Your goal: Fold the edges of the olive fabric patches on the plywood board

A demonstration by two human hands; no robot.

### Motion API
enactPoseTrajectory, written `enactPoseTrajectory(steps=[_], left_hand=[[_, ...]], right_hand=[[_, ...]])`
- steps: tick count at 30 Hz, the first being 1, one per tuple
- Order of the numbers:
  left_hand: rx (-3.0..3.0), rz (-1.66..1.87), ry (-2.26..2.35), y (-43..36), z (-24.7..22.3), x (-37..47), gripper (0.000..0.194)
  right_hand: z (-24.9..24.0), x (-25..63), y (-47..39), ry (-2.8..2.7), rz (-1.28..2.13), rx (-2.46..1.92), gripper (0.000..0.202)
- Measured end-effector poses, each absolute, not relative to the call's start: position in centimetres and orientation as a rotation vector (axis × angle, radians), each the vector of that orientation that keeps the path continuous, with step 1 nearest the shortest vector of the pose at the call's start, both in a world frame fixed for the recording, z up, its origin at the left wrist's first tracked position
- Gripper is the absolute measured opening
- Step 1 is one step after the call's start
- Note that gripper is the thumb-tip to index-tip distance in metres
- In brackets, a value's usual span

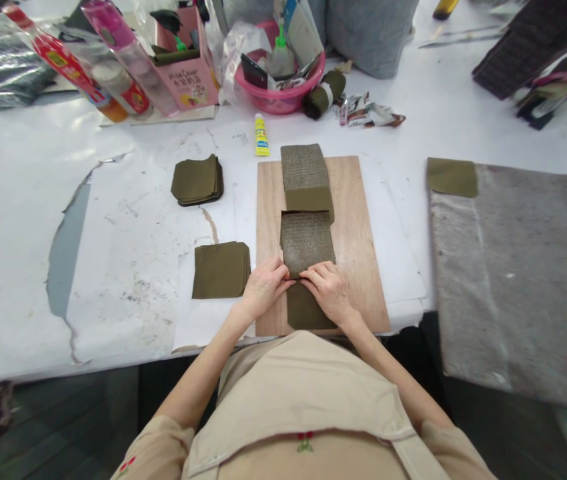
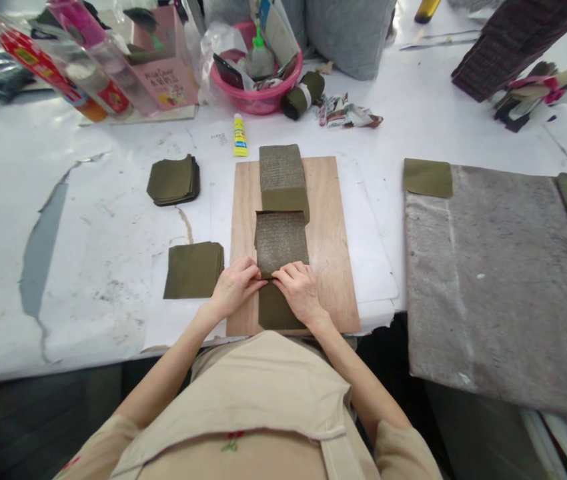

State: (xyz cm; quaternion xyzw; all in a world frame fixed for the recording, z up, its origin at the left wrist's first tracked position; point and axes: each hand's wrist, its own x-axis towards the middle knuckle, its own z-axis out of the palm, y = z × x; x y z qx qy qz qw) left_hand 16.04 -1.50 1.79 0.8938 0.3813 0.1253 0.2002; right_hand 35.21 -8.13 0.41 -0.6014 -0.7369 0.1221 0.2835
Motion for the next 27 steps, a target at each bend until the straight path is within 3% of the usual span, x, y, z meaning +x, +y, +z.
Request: enactPoseTrajectory(steps=[12, 27], left_hand=[[2.391, 0.623, 1.008, -2.2, 0.7, 16.1, 0.014], [2.359, 0.681, 1.03, -2.5, 0.3, 15.8, 0.018]], right_hand=[[0.3, 35.4, -8.3, -1.917, 0.356, -1.577, 0.013], [0.5, 35.7, -8.3, -1.876, 0.376, -1.586, 0.02]])
